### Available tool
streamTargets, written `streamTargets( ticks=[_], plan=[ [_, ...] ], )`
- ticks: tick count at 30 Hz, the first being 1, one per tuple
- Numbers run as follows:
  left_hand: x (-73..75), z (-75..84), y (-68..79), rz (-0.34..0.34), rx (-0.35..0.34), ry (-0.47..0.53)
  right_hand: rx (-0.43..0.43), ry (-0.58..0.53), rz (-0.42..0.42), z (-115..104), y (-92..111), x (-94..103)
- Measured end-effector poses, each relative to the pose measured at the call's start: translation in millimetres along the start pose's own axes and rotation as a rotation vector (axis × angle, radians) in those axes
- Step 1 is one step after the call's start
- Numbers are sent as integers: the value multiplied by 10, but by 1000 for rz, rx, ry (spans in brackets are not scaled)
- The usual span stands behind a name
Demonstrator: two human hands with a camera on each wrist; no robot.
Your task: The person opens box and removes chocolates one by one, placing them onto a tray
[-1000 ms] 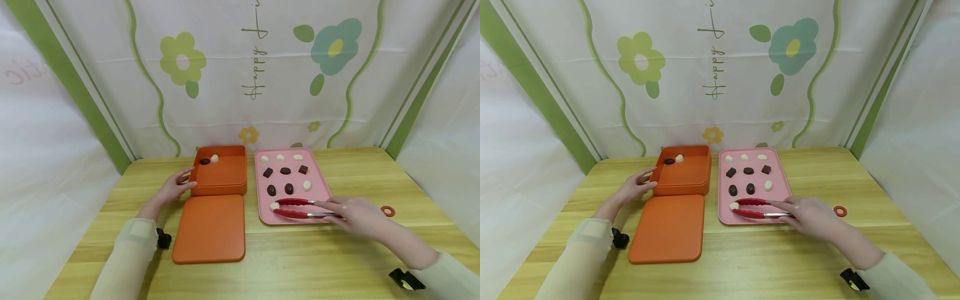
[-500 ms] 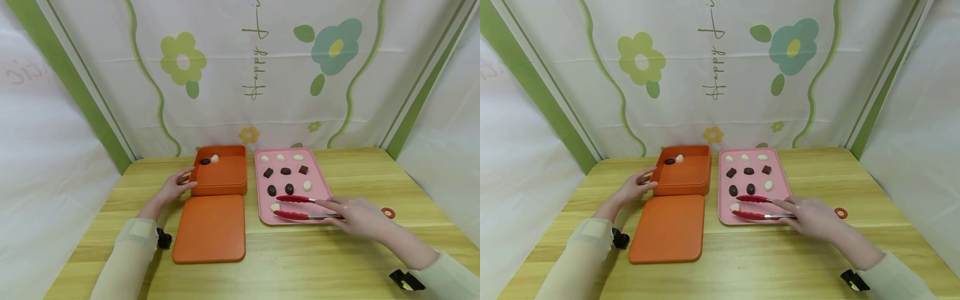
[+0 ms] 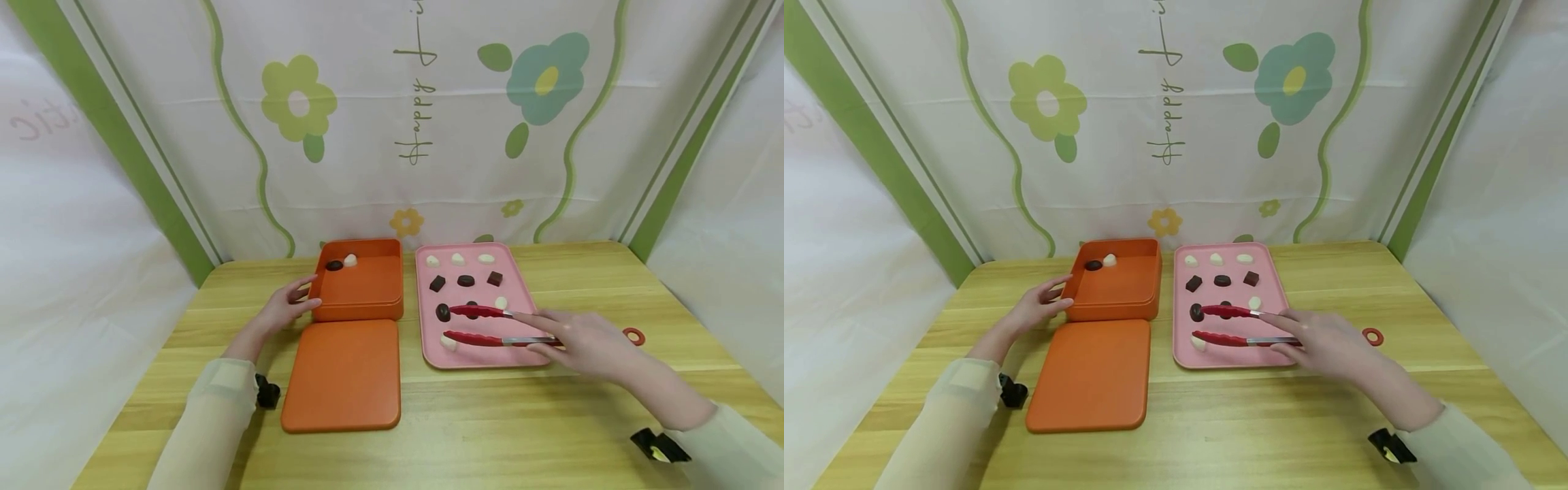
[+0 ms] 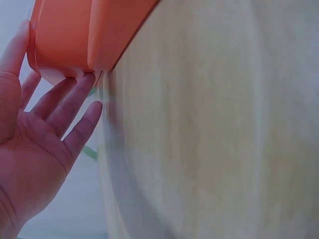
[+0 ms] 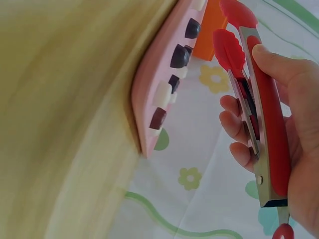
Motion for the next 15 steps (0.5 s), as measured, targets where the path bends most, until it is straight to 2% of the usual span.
streamTargets(
  ticks=[11,15],
  plan=[
    [6,-47,-47,-5,12,4,71,14,-19,24,-312,109],
    [0,-35,-42,-5,12,-3,115,28,2,34,-453,134]
  ],
)
Point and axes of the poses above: each hand's wrist, its own y-axis away from the middle knuckle, its own x-axis out of the back of the hand, z = x × y, the point moved 2 cm from there along -y, towards the middle knuckle, and after that the axes turned 8 degrees about x, right-handed, at the moved point
